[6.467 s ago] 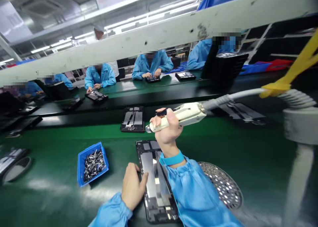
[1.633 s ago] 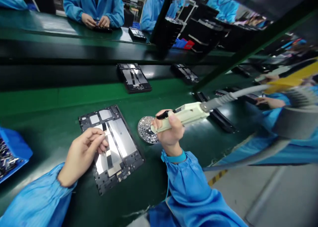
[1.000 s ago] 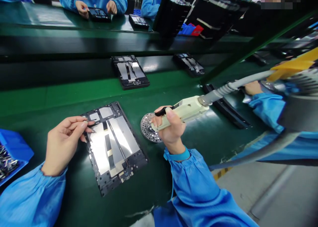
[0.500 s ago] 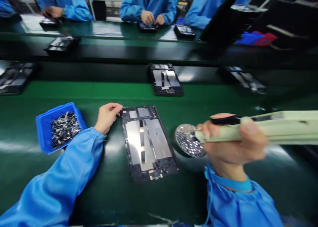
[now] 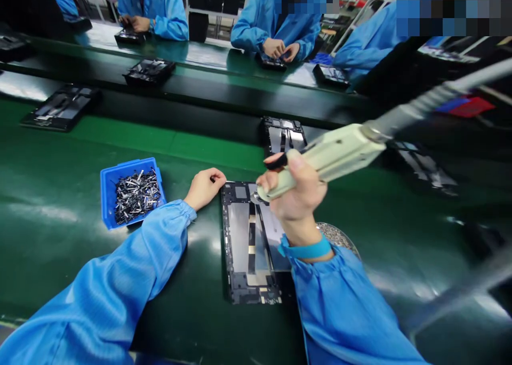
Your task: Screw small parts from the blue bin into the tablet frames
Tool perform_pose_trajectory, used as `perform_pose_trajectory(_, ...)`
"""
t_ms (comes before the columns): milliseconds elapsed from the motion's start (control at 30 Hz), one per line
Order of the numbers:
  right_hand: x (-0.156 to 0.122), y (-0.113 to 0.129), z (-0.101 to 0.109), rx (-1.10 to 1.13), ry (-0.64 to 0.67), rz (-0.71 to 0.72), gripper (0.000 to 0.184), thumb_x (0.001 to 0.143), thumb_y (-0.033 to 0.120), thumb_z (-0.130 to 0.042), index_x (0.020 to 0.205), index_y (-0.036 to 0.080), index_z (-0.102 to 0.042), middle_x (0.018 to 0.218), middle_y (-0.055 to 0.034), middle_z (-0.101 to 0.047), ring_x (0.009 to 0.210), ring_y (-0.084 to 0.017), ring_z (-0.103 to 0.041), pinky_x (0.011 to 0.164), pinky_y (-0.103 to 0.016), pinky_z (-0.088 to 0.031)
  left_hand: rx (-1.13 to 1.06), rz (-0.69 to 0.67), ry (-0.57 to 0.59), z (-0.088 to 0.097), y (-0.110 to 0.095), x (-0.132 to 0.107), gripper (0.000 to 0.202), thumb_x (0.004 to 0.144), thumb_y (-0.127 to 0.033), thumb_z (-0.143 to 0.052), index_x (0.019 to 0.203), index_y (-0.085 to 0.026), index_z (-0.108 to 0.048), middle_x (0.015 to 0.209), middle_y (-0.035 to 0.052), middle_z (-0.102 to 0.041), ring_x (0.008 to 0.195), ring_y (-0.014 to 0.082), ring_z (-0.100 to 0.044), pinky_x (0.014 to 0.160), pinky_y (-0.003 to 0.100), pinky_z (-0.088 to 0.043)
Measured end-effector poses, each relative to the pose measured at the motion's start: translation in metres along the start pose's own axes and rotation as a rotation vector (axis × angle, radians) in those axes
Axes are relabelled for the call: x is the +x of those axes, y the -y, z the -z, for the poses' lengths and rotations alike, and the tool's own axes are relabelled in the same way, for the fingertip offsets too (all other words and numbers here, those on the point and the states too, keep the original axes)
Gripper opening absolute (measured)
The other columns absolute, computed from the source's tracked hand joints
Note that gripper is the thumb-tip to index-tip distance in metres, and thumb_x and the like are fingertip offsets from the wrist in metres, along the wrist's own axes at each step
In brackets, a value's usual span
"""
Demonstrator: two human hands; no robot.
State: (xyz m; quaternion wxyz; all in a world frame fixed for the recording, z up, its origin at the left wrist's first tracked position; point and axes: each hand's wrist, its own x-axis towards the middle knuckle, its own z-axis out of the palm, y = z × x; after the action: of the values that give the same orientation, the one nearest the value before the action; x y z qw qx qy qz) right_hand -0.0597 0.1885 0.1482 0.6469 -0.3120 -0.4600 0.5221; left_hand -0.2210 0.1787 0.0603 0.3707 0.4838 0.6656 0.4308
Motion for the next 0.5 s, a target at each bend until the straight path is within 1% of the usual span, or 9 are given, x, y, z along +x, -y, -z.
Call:
perform_pose_trajectory(100,0.011,-0.021,-0.018,-0.017,0.045,0.002,0.035,0.077,0.056,-0.079,0.068,0.023,-0.071,0.043,0.0068,-0.049,0.034,-0.011,-0.047,0.041,-0.03,-0.048,0.016,-0.025,0.015,0.0,0.002,-0.001,0.01,0.086,-0.017,-0.069,0.076,-0.017,-0.073,0.07,-0.0002,-0.07,0.062,0.0136,-0.057,0.068,0.026,-0.045)
perform_pose_trajectory(233,0.021,-0.039,-0.034,-0.043,0.067,-0.006,0.033,0.079,0.055,-0.076,0.069,0.024,-0.071,0.049,0.0063,-0.051,0.036,-0.01,-0.048,0.039,-0.029,-0.047,0.087,-0.044,-0.011,-0.002,0.005,-0.002,0.01,0.087,-0.021,-0.072,0.078,-0.017,-0.074,0.07,0.0003,-0.07,0.064,0.0148,-0.06,0.068,0.025,-0.047)
perform_pose_trajectory(333,0.024,-0.045,-0.038,-0.051,0.076,-0.01,0.032,0.079,0.054,-0.076,0.069,0.024,-0.071,0.05,0.0067,-0.051,0.036,-0.009,-0.046,0.039,-0.029,-0.048,0.095,-0.024,0.01,-0.003,0.006,-0.003,0.011,0.089,-0.017,-0.069,0.081,-0.017,-0.077,0.072,0.0011,-0.072,0.065,0.0154,-0.062,0.068,0.025,-0.047)
perform_pose_trajectory(500,0.025,-0.049,-0.039,-0.061,0.093,-0.008,0.031,0.082,0.052,-0.073,0.068,0.025,-0.07,0.044,0.0076,-0.045,0.035,-0.01,-0.046,0.039,-0.029,-0.046,0.109,-0.012,0.026,-0.005,0.006,-0.002,0.014,0.09,-0.013,-0.067,0.085,-0.016,-0.079,0.074,0.0016,-0.074,0.066,0.016,-0.063,0.069,0.025,-0.047)
